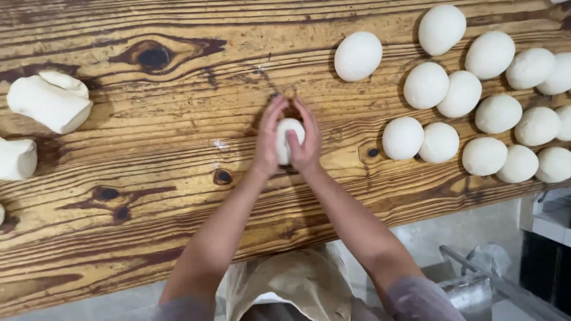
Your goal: Shape individual pieces of dough into round balls by rolling them against a wooden table
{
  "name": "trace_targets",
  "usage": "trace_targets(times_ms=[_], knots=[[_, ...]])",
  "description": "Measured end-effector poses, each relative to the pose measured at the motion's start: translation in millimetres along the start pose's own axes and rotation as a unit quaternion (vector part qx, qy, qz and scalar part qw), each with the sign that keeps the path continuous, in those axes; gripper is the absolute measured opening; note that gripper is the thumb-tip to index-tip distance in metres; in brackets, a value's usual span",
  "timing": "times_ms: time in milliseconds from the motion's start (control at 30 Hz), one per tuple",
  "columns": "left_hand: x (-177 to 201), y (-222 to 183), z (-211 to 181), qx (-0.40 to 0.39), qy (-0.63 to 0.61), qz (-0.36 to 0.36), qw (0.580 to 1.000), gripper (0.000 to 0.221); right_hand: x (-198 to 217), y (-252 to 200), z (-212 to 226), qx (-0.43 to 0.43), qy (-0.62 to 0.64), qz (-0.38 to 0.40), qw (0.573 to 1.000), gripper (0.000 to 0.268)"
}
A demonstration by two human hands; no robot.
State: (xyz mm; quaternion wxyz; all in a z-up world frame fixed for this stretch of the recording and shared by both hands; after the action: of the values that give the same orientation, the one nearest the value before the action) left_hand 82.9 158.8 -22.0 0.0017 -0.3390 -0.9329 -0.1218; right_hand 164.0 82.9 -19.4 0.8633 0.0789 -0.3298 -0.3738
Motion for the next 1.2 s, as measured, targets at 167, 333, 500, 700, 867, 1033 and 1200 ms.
trace_targets(times_ms=[167, 333, 500, 700, 867, 1033, 1200], knots=[[87.6, -40.1, 7.0, 0.067, -0.076, -0.221, 0.97, 0.075, -34.1, -24.6, 46.3, -0.106, 0.169, -0.013, 0.98, 0.053], [32.0, -13.4, -3.7, 0.058, -0.066, -0.142, 0.986, 0.088, 38.2, -13.2, -6.5, -0.108, 0.195, -0.032, 0.974, 0.059], [60.6, 20.1, 12.2, 0.037, -0.153, -0.148, 0.976, 0.082, 72.9, 27.9, -50.1, -0.177, 0.234, -0.131, 0.947, 0.054], [32.8, -2.5, 9.2, 0.073, -0.07, -0.139, 0.985, 0.087, -26.2, 30.0, 24.0, -0.092, 0.116, 0.019, 0.989, 0.062], [39.9, 5.5, 0.3, -0.028, -0.015, -0.12, 0.992, 0.059, -15.3, 31.9, 16.3, -0.103, 0.217, 0.019, 0.971, 0.055], [40.1, 4.9, 5.8, -0.042, 0.006, -0.107, 0.993, 0.068, -29.6, 19.4, 6.7, -0.032, 0.156, 0.024, 0.987, 0.054], [14.9, 12.8, -8.6, 0.018, 0.006, -0.151, 0.988, 0.065, -13.5, 27.3, 8.9, -0.056, 0.18, 0.006, 0.982, 0.049]])
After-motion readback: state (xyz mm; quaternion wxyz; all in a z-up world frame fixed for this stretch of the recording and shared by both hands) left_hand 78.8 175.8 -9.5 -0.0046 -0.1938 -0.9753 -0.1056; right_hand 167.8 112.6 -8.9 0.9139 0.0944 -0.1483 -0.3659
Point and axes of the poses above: each hand's wrist, its own y-axis towards the middle knuckle, its own x-axis out of the back of the hand, z = x × y, the point moved 9 cm from there along y, towards the middle knuckle, and after that the axes turned 3 degrees about -z, right-handed, at the moved point
